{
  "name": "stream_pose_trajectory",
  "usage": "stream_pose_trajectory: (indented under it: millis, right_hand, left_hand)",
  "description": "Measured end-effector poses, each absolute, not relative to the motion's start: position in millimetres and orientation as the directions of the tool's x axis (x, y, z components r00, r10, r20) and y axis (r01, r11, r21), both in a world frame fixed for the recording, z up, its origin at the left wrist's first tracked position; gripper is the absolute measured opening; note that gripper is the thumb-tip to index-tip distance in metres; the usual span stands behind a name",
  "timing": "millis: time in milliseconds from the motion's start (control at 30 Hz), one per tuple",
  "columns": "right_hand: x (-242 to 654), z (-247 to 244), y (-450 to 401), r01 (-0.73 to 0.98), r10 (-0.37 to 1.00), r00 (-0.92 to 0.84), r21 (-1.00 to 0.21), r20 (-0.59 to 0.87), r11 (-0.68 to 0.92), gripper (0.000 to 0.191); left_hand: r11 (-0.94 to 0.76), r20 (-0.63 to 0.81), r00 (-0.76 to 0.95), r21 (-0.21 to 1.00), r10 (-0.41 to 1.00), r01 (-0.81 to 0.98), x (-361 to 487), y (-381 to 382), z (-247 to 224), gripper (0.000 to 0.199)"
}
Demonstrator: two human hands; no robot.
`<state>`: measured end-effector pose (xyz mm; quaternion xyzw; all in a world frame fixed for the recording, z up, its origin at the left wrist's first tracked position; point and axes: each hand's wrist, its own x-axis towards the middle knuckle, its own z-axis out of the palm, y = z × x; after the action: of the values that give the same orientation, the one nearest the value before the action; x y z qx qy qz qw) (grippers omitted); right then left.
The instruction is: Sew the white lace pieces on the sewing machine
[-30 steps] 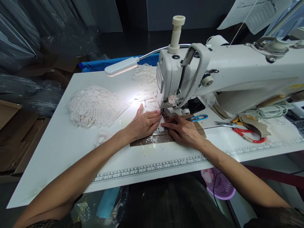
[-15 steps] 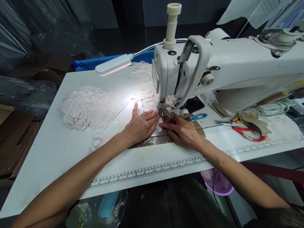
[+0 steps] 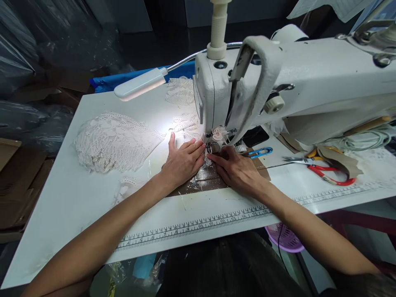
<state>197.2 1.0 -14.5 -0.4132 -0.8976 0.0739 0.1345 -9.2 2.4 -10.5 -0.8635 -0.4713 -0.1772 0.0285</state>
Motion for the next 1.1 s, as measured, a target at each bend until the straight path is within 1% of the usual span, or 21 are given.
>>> stream_pose_trajectory:
  millis: [100,167,267,367,467,567,633,800,967,1033,1100]
  right_hand:
    - [199.1,-15.7,3.0,0.701,0.759,-0.622,-0.294,0.195,0.650,0.038]
    - [203.9,-17.9,5.4,0.666,0.764,-0.604,-0.383,0.227,0.641,0.035]
    - [213.1,-20.8,9.8,0.617,0.813,-0.493,-0.535,0.308,0.577,0.027]
    - [218.2,-21.5,12.1,0.604,0.852,-0.386,-0.601,0.354,0.524,0.020]
    - [217.3,-21.1,11.5,0.594,0.847,-0.392,-0.604,0.360,0.531,0.021]
    - [215.1,-21.2,10.4,0.596,0.841,-0.403,-0.594,0.361,0.540,0.024]
    - [214.5,-21.6,10.1,0.589,0.837,-0.411,-0.595,0.362,0.547,0.024]
    - [215.3,-22.4,10.1,0.586,0.822,-0.437,-0.577,0.367,0.569,0.025]
    - [215.1,-19.4,8.9,0.594,0.817,-0.441,-0.562,0.371,0.576,0.027]
    - [213.4,-17.1,8.7,0.609,0.817,-0.458,-0.546,0.351,0.576,0.028]
    - [210.7,-15.1,9.0,0.651,0.813,-0.501,-0.491,0.296,0.579,0.031]
  left_hand:
    - [-0.529,0.342,0.468,0.107,0.815,0.842,-5.2,0.0,-10.5,0.024]
    - [-0.517,0.353,0.456,0.097,0.817,0.851,-3.6,-2.5,-10.9,0.024]
    - [-0.499,0.362,0.442,0.080,0.821,0.863,-5.5,-5.2,-9.5,0.025]
    - [-0.506,0.400,0.443,0.062,0.803,0.861,-13.0,-3.1,-3.1,0.024]
    - [-0.608,0.435,0.523,0.074,0.733,0.790,-20.2,2.8,4.0,0.018]
    - [-0.737,0.412,0.642,0.121,0.647,0.665,-20.9,7.2,4.6,0.015]
    - [-0.775,0.402,0.680,0.140,0.613,0.616,-18.5,8.3,1.0,0.014]
    - [-0.778,0.407,0.678,0.160,0.612,0.607,-14.6,9.4,-9.3,0.015]
    - [-0.751,0.463,0.608,0.240,0.645,0.615,-14.8,10.3,-10.7,0.016]
    - [-0.758,0.474,0.606,0.247,0.638,0.604,-15.2,10.6,-10.2,0.016]
    - [-0.771,0.476,0.622,0.233,0.622,0.593,-15.6,10.9,-10.5,0.015]
